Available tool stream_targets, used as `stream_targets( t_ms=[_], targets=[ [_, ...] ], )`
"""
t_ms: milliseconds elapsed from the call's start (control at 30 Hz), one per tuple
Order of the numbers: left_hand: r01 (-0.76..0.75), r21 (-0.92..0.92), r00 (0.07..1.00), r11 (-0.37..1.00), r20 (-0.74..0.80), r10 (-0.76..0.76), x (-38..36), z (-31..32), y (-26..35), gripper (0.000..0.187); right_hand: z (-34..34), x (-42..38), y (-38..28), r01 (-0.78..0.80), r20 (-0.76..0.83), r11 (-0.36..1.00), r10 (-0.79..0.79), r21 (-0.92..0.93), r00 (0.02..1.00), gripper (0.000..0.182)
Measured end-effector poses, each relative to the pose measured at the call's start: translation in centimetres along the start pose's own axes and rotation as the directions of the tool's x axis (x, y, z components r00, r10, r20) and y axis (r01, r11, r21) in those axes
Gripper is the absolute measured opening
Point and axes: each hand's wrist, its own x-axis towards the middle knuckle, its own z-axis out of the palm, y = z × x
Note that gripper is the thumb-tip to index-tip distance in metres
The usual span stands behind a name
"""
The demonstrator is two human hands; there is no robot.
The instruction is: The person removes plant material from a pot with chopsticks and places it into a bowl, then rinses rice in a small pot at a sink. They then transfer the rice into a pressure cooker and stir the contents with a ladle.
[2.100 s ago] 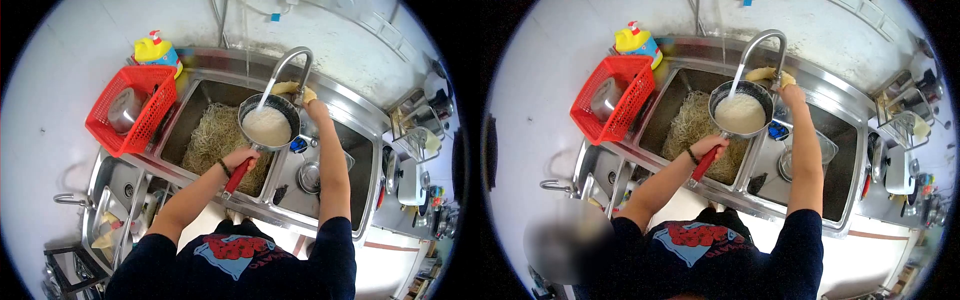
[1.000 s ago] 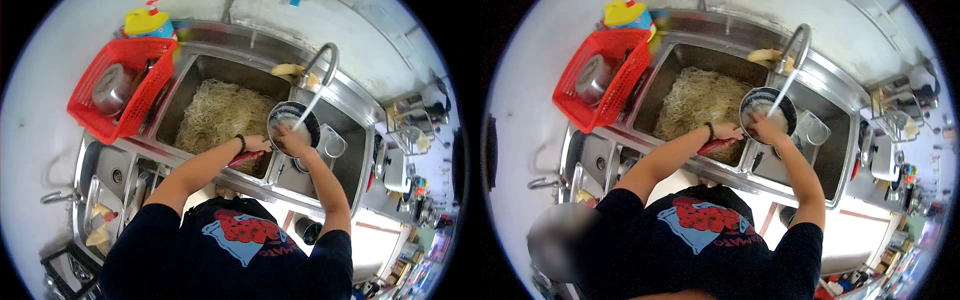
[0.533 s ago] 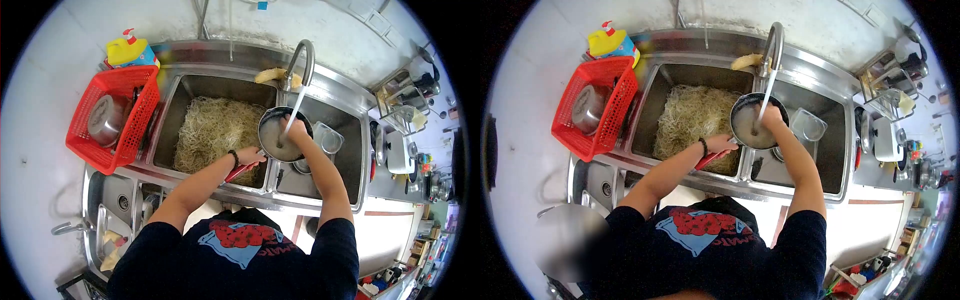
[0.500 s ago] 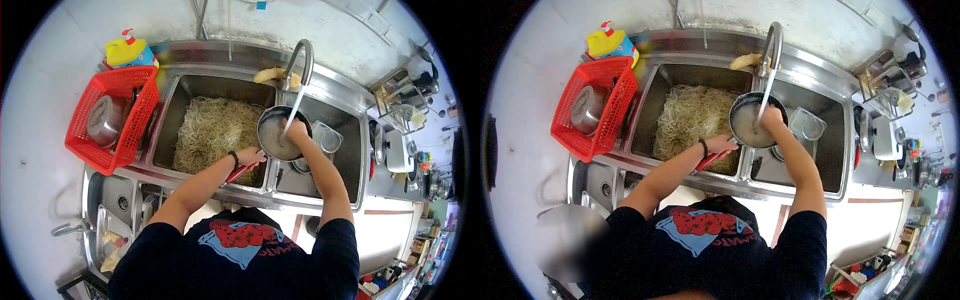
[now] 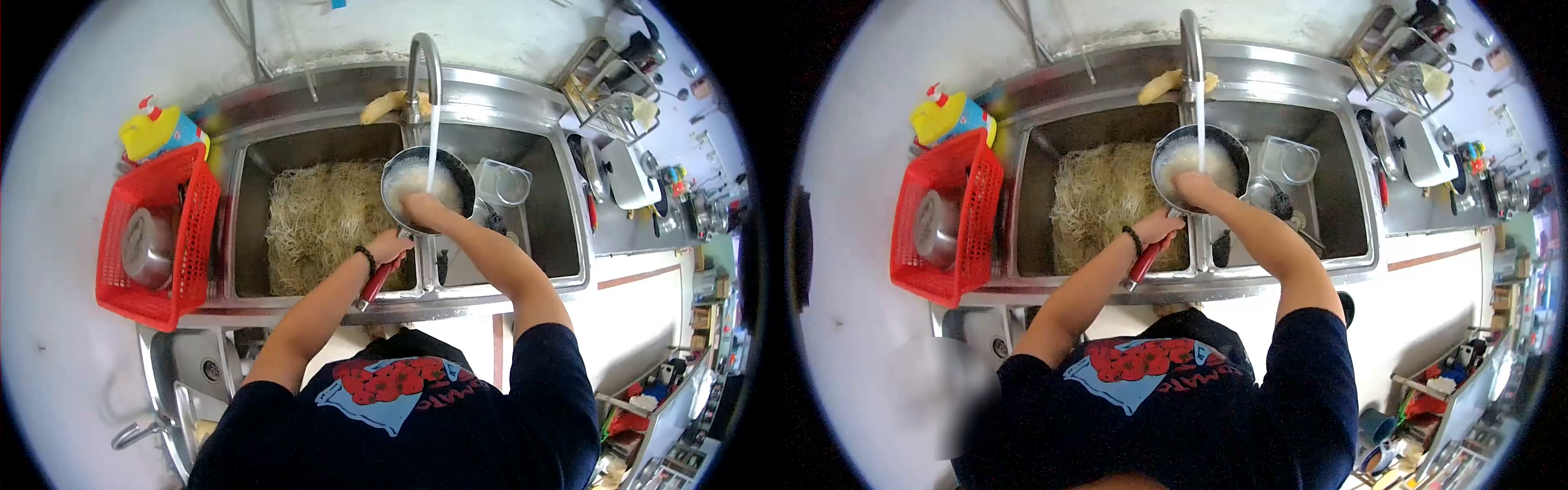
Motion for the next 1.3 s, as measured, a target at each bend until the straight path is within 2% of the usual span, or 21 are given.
stream_targets(
  t_ms=[67,133,167,200,233,267,367,433,533,567,633,733,833,900,967,1000,1067,1167,1233,1267,1300],
  targets=[
    [-0.024,-0.011,0.999,1.000,-0.038,0.024,-0.4,0.1,0.2,0.025,-1.3,1.1,-1.7,-0.113,0.152,0.974,0.144,-0.196,0.978,0.015],
    [0.010,0.149,1.000,0.989,-0.024,-0.006,-1.0,0.1,0.7,0.033,-2.6,1.7,-2.4,-0.007,0.197,0.946,0.075,-0.324,0.978,0.017],
    [-0.013,0.150,1.000,0.989,0.011,0.012,-0.2,-0.4,-0.2,0.038,3.5,5.0,2.3,0.054,0.204,0.839,0.069,-0.541,0.977,0.020],
    [-0.029,0.145,0.999,0.989,0.022,0.027,-0.7,-0.2,0.3,0.038,4.4,5.5,3.5,-0.023,0.017,0.883,0.035,-0.469,0.999,0.021],
    [-0.006,0.195,1.000,0.981,0.029,0.001,-0.1,-0.6,-0.1,0.035,2.2,4.7,2.3,0.092,0.008,0.786,-0.110,-0.611,0.994,0.021],
    [-0.047,0.206,0.997,0.977,0.069,0.033,-0.3,-0.8,-0.1,0.033,1.1,4.3,2.4,0.083,-0.096,0.777,-0.181,-0.624,0.979,0.019],
    [-0.004,0.089,1.000,0.996,0.030,0.001,-0.9,-0.5,0.5,0.029,-1.0,2.8,3.2,-0.019,-0.211,0.929,-0.064,-0.370,0.975,0.021],
    [0.010,0.083,0.999,0.997,0.035,-0.013,-0.9,-0.2,0.4,0.028,-2.6,1.2,3.1,-0.197,-0.121,0.860,0.157,-0.472,0.980,0.026],
    [0.021,0.026,1.000,0.999,0.012,-0.021,-1.8,1.1,0.9,0.026,-2.8,-0.7,2.9,-0.398,-0.089,0.837,0.395,-0.376,0.914,0.033],
    [0.025,0.013,1.000,1.000,0.010,-0.025,-1.8,1.4,0.8,0.025,-3.5,-1.9,2.1,-0.445,-0.088,0.861,0.438,-0.248,0.895,0.036],
    [0.030,0.002,1.000,1.000,0.008,-0.030,-1.8,1.8,0.8,0.024,-3.2,-3.3,1.2,-0.512,-0.075,0.839,0.508,-0.184,0.858,0.041],
    [0.099,-0.073,0.995,0.992,-0.007,-0.100,-1.4,2.4,-0.8,0.024,-4.6,-5.8,-1.8,-0.438,0.061,0.890,0.447,-0.127,0.892,0.049],
    [0.017,-0.057,1.000,0.998,-0.005,-0.018,-0.9,2.8,-1.2,0.029,-2.3,-5.5,-2.5,-0.507,0.100,0.861,0.501,0.038,0.860,0.056],
    [0.005,-0.060,1.000,0.998,-0.022,-0.006,-1.1,2.9,-1.5,0.027,-3.0,-6.2,-4.3,-0.481,0.061,0.874,0.477,0.068,0.877,0.046],
    [-0.020,-0.099,0.999,0.995,-0.034,0.017,-1.4,3.0,-1.7,0.021,-2.7,-5.5,-4.0,-0.358,0.225,0.931,0.336,0.066,0.915,0.034],
    [0.012,-0.108,0.999,0.994,-0.038,-0.016,-1.6,3.1,-1.5,0.020,-1.7,-4.8,-3.5,-0.359,0.226,0.931,0.337,0.062,0.914,0.034],
    [0.048,-0.115,0.998,0.992,-0.035,-0.053,-1.7,3.3,-1.1,0.020,1.6,-2.8,-1.2,-0.029,0.105,1.000,0.030,-0.012,0.994,0.024],
    [0.000,-0.086,0.999,0.996,-0.045,-0.004,-1.9,3.4,-1.1,0.021,3.7,-1.0,0.6,-0.043,0.052,0.999,0.044,-0.014,0.998,0.023],
    [0.016,-0.063,0.998,0.998,-0.054,-0.020,-1.9,3.4,-1.1,0.023,0.4,-2.8,-0.2,-0.007,0.104,0.984,0.026,-0.178,0.994,0.028],
    [-0.001,-0.053,0.999,0.999,-0.053,-0.001,-1.5,3.3,-1.5,0.023,-0.6,-3.6,-0.7,-0.228,0.034,0.973,0.227,0.024,0.973,0.039],
    [0.015,-0.059,0.999,0.998,-0.036,-0.017,-1.6,3.3,-1.5,0.023,-4.9,-5.8,-3.7,-0.515,0.041,0.843,0.515,0.158,0.856,0.049]
  ],
)
